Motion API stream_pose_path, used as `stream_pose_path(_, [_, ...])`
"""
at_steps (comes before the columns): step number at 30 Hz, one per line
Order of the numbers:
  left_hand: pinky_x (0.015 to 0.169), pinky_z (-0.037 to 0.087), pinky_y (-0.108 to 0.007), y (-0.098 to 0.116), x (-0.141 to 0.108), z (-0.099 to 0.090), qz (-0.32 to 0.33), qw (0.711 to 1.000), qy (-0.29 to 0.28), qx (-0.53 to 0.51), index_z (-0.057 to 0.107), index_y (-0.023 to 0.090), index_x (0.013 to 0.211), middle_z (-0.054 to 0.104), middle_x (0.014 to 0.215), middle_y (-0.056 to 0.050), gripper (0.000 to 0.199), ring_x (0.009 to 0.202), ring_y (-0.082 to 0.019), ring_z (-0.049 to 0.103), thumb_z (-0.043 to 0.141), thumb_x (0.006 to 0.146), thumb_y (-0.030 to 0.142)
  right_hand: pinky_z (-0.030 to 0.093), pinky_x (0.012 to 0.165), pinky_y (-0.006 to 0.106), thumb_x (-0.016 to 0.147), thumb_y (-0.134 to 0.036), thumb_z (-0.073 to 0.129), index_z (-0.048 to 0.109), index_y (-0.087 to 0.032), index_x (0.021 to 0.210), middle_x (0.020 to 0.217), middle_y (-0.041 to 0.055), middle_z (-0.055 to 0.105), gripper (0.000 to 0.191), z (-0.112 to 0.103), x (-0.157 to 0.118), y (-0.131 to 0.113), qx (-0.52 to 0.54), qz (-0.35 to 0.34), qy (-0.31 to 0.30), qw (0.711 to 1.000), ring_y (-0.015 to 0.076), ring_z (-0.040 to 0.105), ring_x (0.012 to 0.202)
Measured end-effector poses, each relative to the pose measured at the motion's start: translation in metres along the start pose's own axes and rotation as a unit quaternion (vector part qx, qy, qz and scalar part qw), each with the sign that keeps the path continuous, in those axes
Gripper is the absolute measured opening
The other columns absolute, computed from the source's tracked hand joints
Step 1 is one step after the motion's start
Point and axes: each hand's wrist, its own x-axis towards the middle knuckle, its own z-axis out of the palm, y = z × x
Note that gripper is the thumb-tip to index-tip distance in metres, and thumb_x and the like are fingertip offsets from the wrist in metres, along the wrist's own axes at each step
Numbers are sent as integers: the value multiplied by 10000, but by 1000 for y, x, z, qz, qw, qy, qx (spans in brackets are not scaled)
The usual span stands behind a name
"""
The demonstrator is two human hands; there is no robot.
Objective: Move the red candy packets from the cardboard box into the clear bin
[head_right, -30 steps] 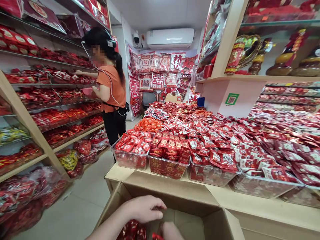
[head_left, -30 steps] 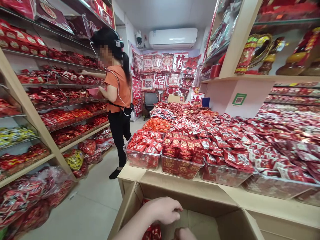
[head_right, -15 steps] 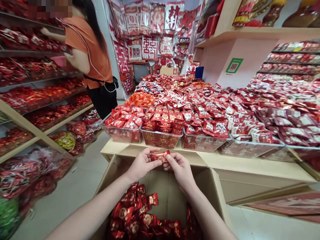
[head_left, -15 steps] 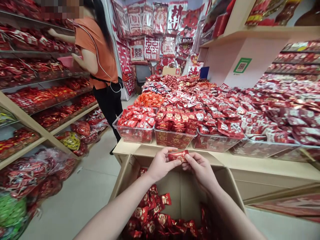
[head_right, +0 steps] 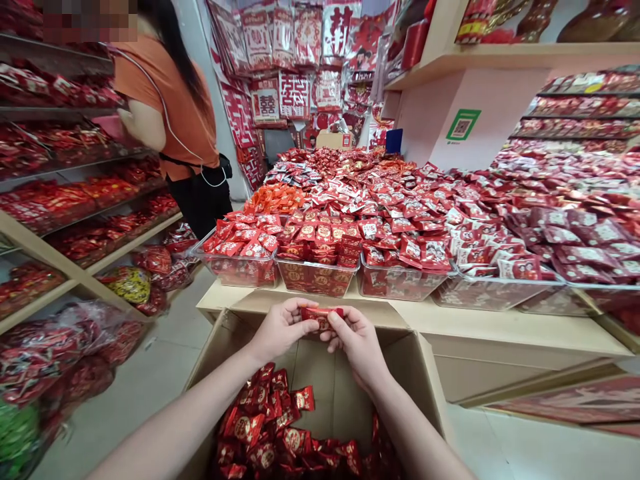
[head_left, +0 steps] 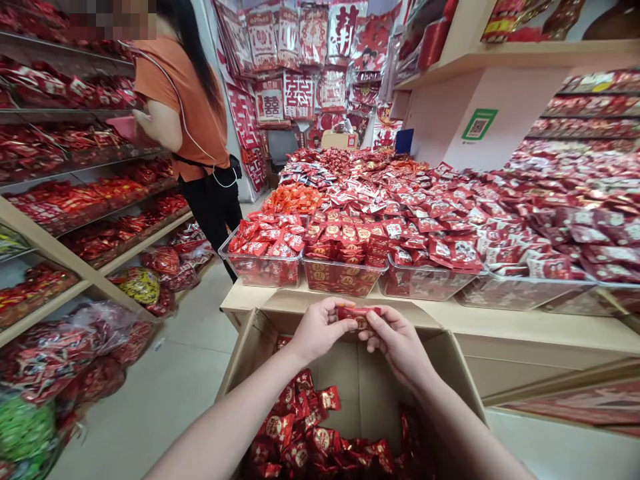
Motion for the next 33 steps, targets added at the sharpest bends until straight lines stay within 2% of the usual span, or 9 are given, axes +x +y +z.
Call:
stream_pose_path(2, [627,470,-228,1,-2,1,-9,1000,4,4,573,142,898,640,778,-34,333,683,-124,594,666,626,310,432,415,192,725,-315,580,570,-188,807,691,-4,565,151,-3,0,2,-56,-48,4,997,92,551,529])
stream_pose_path(4, [532,448,-209,3,-4,2,-77,996,-20,-32,567,138,931,632,740,-44,361,614,-116,589,550,712,425,453,445,218,733,-286,572,589,-204,791,761,6,554,102,-6,0,2,-130,-128,2,983,97,551,555])
stream_pose_path(6, [474,415,-183,6,-4,3,-149,984,-38,-90,561,130,926,621,718,-50,374,554,-95,576,477,757,452,490,574,266,728,-239,577,618,-219,789,846,26,546,76,-8,-1,2,-210,-209,-16,955,131,566,693])
stream_pose_path(8, [503,421,-170,7,-4,3,-150,980,-11,-134,558,135,896,615,756,-41,288,589,-80,575,558,727,368,475,740,315,709,-220,596,631,-231,832,950,47,533,128,-7,-3,1,-242,-248,-34,938,178,534,892])
stream_pose_path(11, [626,453,-192,5,-2,3,-33,990,53,-122,545,155,901,600,870,-24,296,729,-89,574,663,637,220,482,755,345,721,-279,581,558,-248,991,1081,58,498,273,0,-3,1,-152,-174,-17,973,190,525,937])
stream_pose_path(14, [747,448,-237,0,-1,3,38,994,57,-85,525,159,953,604,899,-26,373,798,-105,574,677,612,184,514,638,318,729,-308,573,474,-239,1038,923,28,567,332,4,0,4,-37,-78,28,996,143,574,750])
stream_pose_path(21, [665,474,-239,1,-3,0,-56,991,52,-108,548,132,939,626,761,-19,379,683,-104,583,691,594,199,507,577,260,662,-267,651,496,-196,857,698,-29,563,258,-4,5,5,-12,-65,41,997,96,549,607])
stream_pose_path(26, [662,469,-236,4,-4,-4,-28,998,35,-38,583,133,872,631,757,-29,288,697,-117,584,674,617,233,487,570,252,681,-292,630,497,-202,959,672,-25,542,321,-9,2,2,-105,-81,-6,991,101,533,603])
stream_pose_path(33, [605,442,-201,5,-2,-10,-53,997,43,-35,593,128,850,609,670,4,306,615,-84,553,697,573,209,464,543,257,678,-338,623,511,-166,766,615,1,577,223,-12,0,7,-172,-54,-43,983,116,546,553])
